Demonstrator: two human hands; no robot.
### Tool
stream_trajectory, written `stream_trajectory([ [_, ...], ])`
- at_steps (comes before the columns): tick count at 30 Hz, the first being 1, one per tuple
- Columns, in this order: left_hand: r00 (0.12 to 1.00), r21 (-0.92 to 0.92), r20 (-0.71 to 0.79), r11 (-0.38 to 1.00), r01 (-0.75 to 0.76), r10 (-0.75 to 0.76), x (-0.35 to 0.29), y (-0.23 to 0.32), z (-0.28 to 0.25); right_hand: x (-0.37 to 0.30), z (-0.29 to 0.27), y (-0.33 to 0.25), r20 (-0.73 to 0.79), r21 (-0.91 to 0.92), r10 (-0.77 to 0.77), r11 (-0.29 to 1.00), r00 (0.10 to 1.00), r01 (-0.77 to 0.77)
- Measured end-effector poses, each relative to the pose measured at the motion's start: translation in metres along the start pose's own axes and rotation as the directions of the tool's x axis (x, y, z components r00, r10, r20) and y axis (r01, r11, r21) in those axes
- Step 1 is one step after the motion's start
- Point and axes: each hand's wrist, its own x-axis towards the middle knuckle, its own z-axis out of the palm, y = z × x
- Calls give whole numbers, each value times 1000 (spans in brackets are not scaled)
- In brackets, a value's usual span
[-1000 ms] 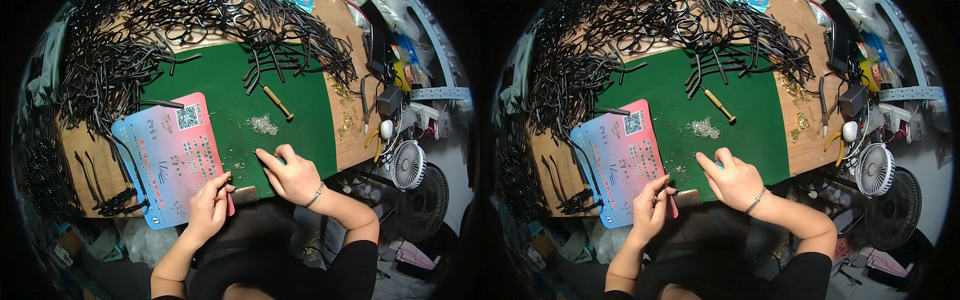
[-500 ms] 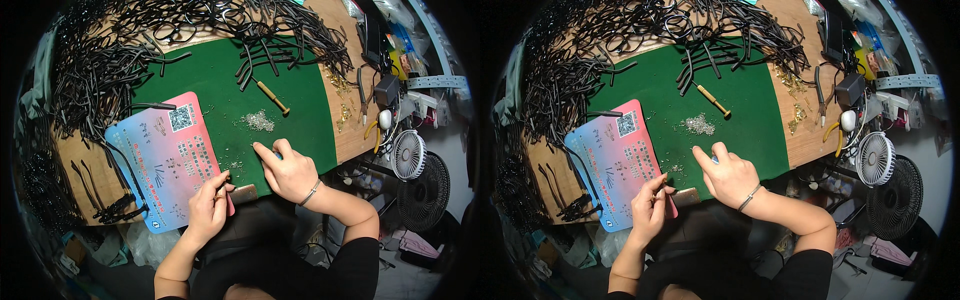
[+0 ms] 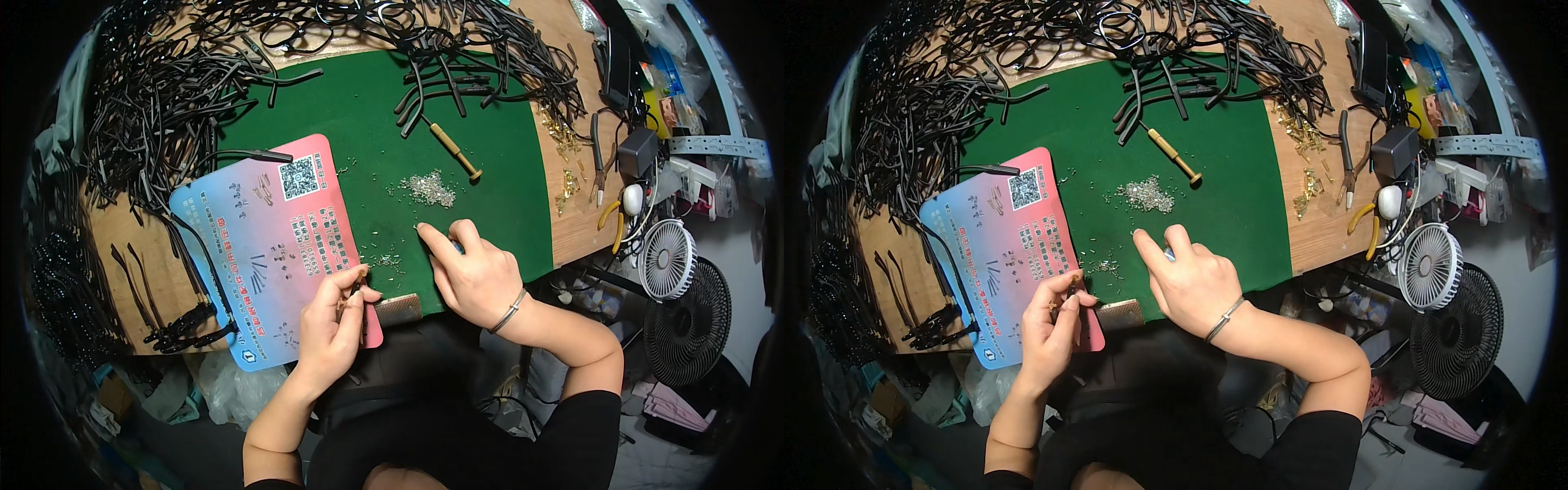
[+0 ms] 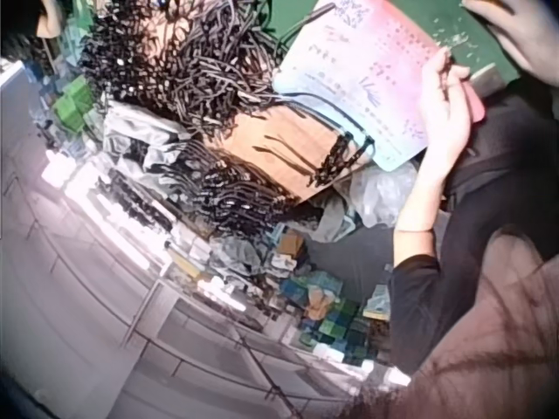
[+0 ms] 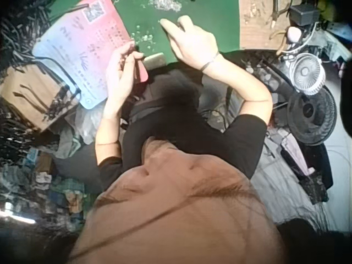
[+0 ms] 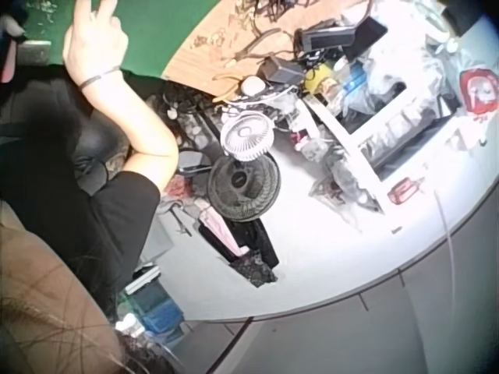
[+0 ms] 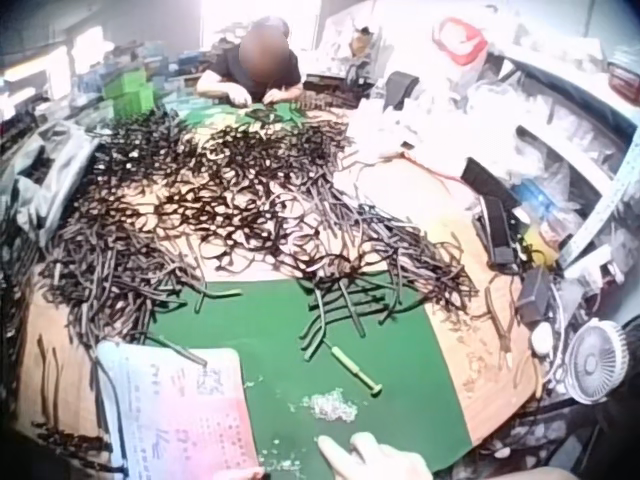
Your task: The person assembles eyeglasses by hand, repeatedly picking up frames and small metal parts from a workbench, inserting components into the frame arms, and placing the assembled glasses on a pink mat. The process is repeated multiple times with different frames.
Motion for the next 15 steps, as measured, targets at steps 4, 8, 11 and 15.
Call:
stream_trajectory([
  [4,1000,-26,0,999,27,-27,1,1,0,0,0,0,-3,16,15,1000,1000,-15],
  [8,1000,2,-4,1000,19,-19,2,1,1,1,-1,-1,0,19,28,999,1000,-28],
  [11,1000,13,0,1000,3,-3,3,1,2,1,-1,-1,2,12,36,999,999,-36],
  [15,1000,15,26,1000,-10,9,2,-1,0,2,-3,-2,22,-3,35,999,999,-35],
])
